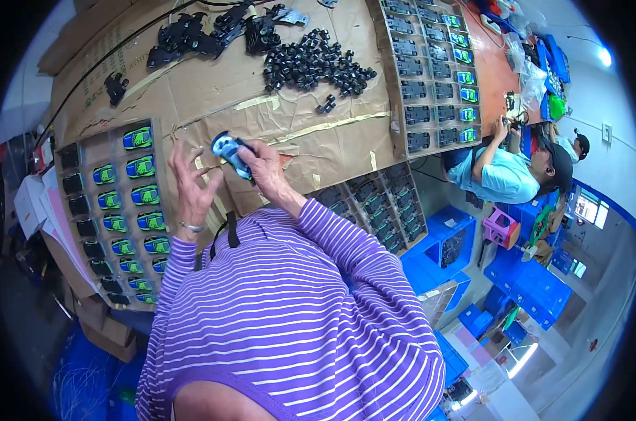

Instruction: Manually assembling small toy car components at a production workbench.

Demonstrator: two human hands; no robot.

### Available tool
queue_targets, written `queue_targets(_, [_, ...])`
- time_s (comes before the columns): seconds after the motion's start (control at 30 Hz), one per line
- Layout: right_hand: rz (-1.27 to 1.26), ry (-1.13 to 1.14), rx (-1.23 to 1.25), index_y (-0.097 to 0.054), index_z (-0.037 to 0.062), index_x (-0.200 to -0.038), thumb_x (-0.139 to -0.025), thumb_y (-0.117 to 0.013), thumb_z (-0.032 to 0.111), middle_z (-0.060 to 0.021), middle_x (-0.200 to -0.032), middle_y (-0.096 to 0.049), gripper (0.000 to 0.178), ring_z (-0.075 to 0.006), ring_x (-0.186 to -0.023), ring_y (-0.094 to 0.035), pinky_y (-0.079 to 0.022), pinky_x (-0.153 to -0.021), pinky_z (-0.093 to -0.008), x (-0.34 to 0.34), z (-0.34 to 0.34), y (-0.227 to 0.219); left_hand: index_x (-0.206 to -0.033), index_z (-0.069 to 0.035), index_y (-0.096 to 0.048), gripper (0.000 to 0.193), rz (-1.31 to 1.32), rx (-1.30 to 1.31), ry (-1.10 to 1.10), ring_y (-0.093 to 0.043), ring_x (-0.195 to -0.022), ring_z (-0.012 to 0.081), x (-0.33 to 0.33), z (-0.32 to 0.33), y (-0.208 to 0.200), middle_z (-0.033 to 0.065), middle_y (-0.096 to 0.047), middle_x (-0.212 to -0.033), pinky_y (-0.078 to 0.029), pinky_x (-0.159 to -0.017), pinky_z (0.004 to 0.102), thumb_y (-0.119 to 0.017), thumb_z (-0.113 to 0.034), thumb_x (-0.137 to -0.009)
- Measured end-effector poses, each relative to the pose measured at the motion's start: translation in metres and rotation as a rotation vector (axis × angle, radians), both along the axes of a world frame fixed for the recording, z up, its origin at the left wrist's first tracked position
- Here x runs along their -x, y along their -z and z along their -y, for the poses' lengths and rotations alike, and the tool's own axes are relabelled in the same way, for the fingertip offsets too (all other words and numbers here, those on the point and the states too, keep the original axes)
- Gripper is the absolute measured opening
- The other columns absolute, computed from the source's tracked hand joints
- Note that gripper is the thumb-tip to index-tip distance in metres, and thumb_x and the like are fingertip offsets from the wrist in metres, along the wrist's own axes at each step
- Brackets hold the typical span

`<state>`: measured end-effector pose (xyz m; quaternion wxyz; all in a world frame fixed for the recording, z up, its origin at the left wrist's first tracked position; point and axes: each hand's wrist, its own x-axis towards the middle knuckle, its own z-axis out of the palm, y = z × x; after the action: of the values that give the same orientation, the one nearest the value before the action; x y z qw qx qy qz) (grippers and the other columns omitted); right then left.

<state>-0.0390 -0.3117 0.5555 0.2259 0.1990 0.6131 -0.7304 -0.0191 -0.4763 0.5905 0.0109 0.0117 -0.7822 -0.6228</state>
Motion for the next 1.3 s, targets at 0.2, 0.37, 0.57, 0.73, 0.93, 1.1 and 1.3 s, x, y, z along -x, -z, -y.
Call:
queue_targets(0.2, [-0.372,-0.226,-0.385,-0.064,-0.0016,-0.104,-0.096,-0.061,0.030,-0.0187,-0.077,-0.063,0.033,-0.0254,-0.073,-0.065,-0.049,-0.064,-0.0377,-0.003,-0.016,-0.025,-0.119,-0.003,-0.058,0.034,0.640,-0.911,-0.420,-0.070,-0.091,0.0203,-0.007,-0.043,0.055,0.0085,-0.070,-0.103,-0.057,-0.080,0.0356,-0.062,-0.029,-0.098])
queue_targets(0.37, [-0.552,0.074,-0.884,-0.066,0.0018,-0.096,-0.091,-0.065,0.025,-0.0163,-0.085,-0.067,0.024,-0.0298,-0.077,-0.066,-0.051,-0.068,-0.0418,0.043,-0.121,0.036,-0.112,-0.001,-0.061,0.032,0.590,-0.882,-0.237,-0.073,-0.078,0.0263,-0.003,-0.030,0.027,0.0174,-0.072,-0.096,-0.061,-0.070,0.0363,-0.060,-0.029,-0.098])
queue_targets(0.57, [-0.586,-0.210,-1.623,-0.064,0.0036,-0.087,-0.083,-0.066,0.031,-0.0179,-0.085,-0.068,0.028,-0.0381,-0.087,-0.064,-0.046,-0.084,-0.0491,0.096,-0.189,0.094,-0.115,-0.001,-0.059,0.033,0.616,-0.809,-0.199,-0.073,-0.078,0.0260,-0.021,-0.007,0.027,0.0146,-0.071,-0.093,-0.061,-0.069,0.0366,-0.060,-0.029,-0.098])
queue_targets(0.73, [-0.596,-0.208,-1.382,-0.063,0.0062,-0.089,-0.082,-0.070,0.029,-0.0113,-0.087,-0.068,0.025,-0.0314,-0.091,-0.064,-0.041,-0.082,-0.0476,0.112,-0.187,0.097,-0.116,-0.004,-0.059,0.027,0.672,-1.047,-0.272,-0.073,-0.080,0.0298,-0.034,-0.007,0.039,0.0167,-0.071,-0.095,-0.062,-0.069,0.0416,-0.057,-0.025,-0.100])
queue_targets(0.93, [-0.525,-0.208,-0.702,-0.066,-0.0031,-0.088,-0.084,-0.074,0.029,-0.0153,-0.074,-0.068,0.033,-0.0247,-0.067,-0.066,-0.052,-0.065,-0.0370,0.073,-0.085,0.017,-0.126,-0.004,-0.057,0.032,0.586,-1.278,-0.217,-0.071,-0.096,0.0312,-0.014,-0.036,0.048,0.0163,-0.068,-0.113,-0.062,-0.078,0.0477,-0.053,-0.025,-0.102])
queue_targets(1.1, [-0.327,-0.390,-0.578,-0.064,-0.0012,-0.085,-0.088,-0.074,0.019,-0.0037,-0.073,-0.065,0.023,-0.0100,-0.065,-0.059,-0.048,-0.061,-0.0247,0.034,-0.052,0.000,-0.127,-0.004,-0.056,0.033,0.546,-1.388,-0.199,-0.071,-0.098,0.0300,-0.008,-0.038,0.044,0.0159,-0.069,-0.112,-0.061,-0.080,0.0445,-0.052,-0.026,-0.103])
queue_targets(1.3, [0.205,-0.139,0.080,-0.061,0.0018,-0.087,-0.090,-0.069,0.017,-0.0081,-0.077,-0.068,0.017,-0.0138,-0.066,-0.066,-0.055,-0.061,-0.0278,0.009,-0.053,-0.004,-0.120,-0.001,-0.059,0.030,0.558,-1.339,-0.213,-0.072,-0.088,0.0241,-0.016,-0.036,0.016,0.0127,-0.071,-0.102,-0.061,-0.075,0.0355,-0.055,-0.024,-0.101])
